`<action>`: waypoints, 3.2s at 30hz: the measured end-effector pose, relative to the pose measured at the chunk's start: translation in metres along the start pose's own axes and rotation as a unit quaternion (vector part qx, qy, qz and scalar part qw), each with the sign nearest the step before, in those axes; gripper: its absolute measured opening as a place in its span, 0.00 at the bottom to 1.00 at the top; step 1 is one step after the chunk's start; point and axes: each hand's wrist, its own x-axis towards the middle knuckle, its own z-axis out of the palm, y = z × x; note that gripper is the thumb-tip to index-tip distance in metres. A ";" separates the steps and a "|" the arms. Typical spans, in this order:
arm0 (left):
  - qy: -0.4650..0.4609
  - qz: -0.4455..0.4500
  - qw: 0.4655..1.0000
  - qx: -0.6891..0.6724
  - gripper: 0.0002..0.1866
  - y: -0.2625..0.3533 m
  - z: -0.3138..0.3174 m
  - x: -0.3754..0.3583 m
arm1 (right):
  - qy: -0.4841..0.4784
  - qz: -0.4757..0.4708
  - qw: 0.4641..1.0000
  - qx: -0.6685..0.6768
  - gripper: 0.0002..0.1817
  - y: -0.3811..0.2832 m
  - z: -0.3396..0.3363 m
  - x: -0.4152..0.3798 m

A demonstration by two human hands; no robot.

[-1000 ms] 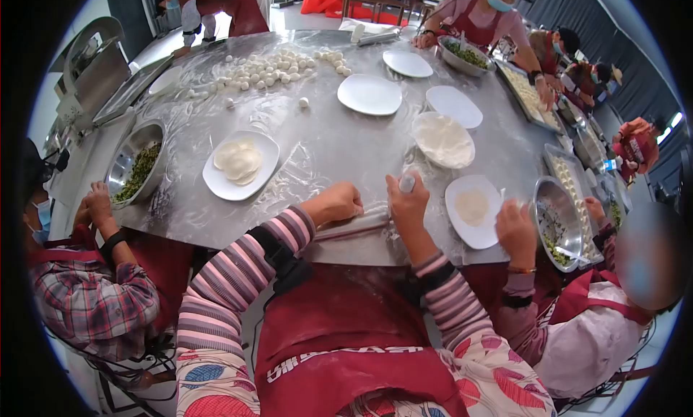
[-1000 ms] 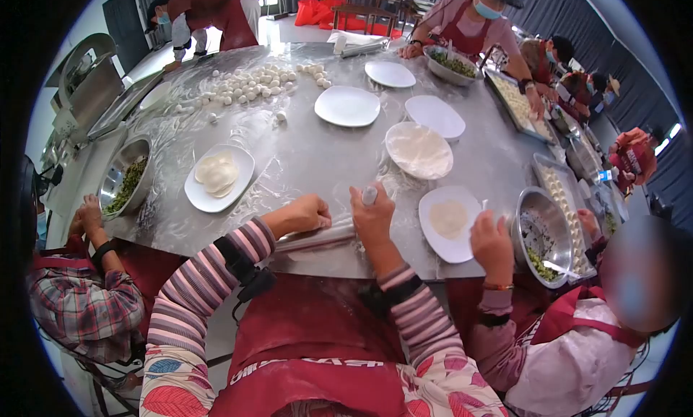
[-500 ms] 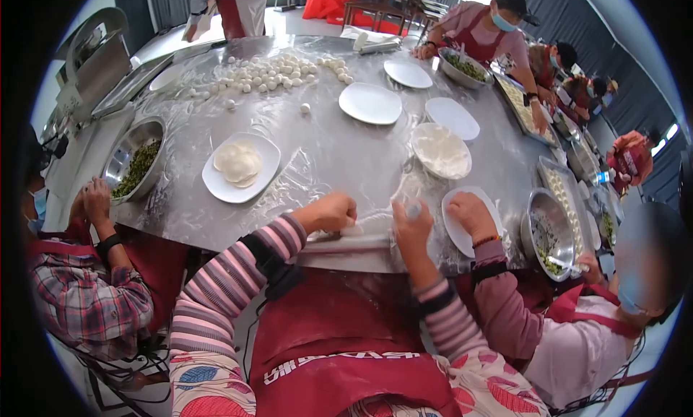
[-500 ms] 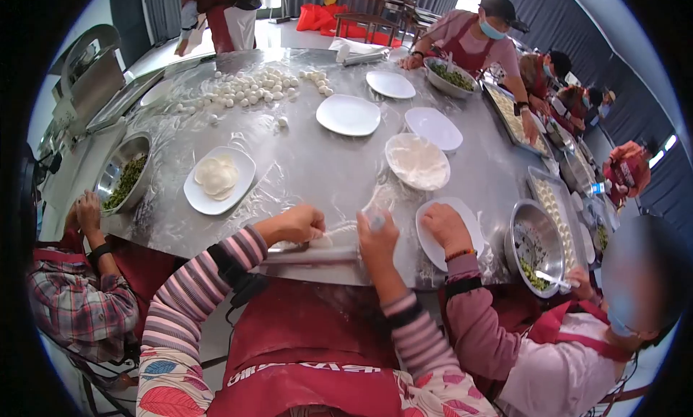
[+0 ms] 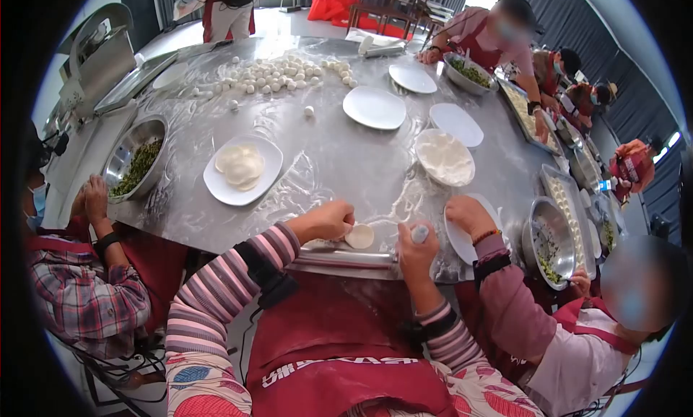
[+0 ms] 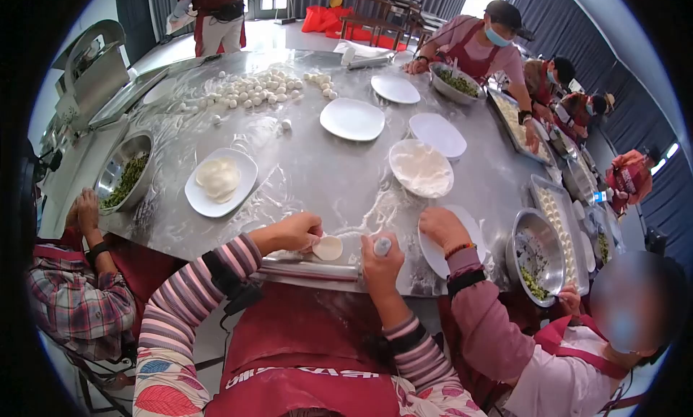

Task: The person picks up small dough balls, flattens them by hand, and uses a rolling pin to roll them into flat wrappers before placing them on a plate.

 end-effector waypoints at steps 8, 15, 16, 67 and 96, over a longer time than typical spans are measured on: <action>0.010 0.040 0.996 0.076 0.10 0.007 0.007 0.010 | -0.010 0.077 0.997 0.019 0.11 0.018 0.031 0.023; -0.004 0.032 0.998 0.053 0.09 0.006 0.009 0.000 | -0.003 0.138 0.987 0.078 0.11 0.010 0.019 0.009; -0.005 0.034 0.998 0.059 0.09 0.005 0.010 0.006 | -0.005 0.106 0.993 0.046 0.11 0.011 0.027 0.023; 0.054 -0.031 0.998 -0.034 0.11 -0.008 0.008 0.011 | 0.020 0.096 0.993 0.067 0.12 0.004 -0.007 -0.026; 0.156 -0.038 0.985 -0.055 0.17 0.002 -0.044 -0.041 | 0.000 0.145 0.972 0.184 0.10 0.011 -0.008 -0.036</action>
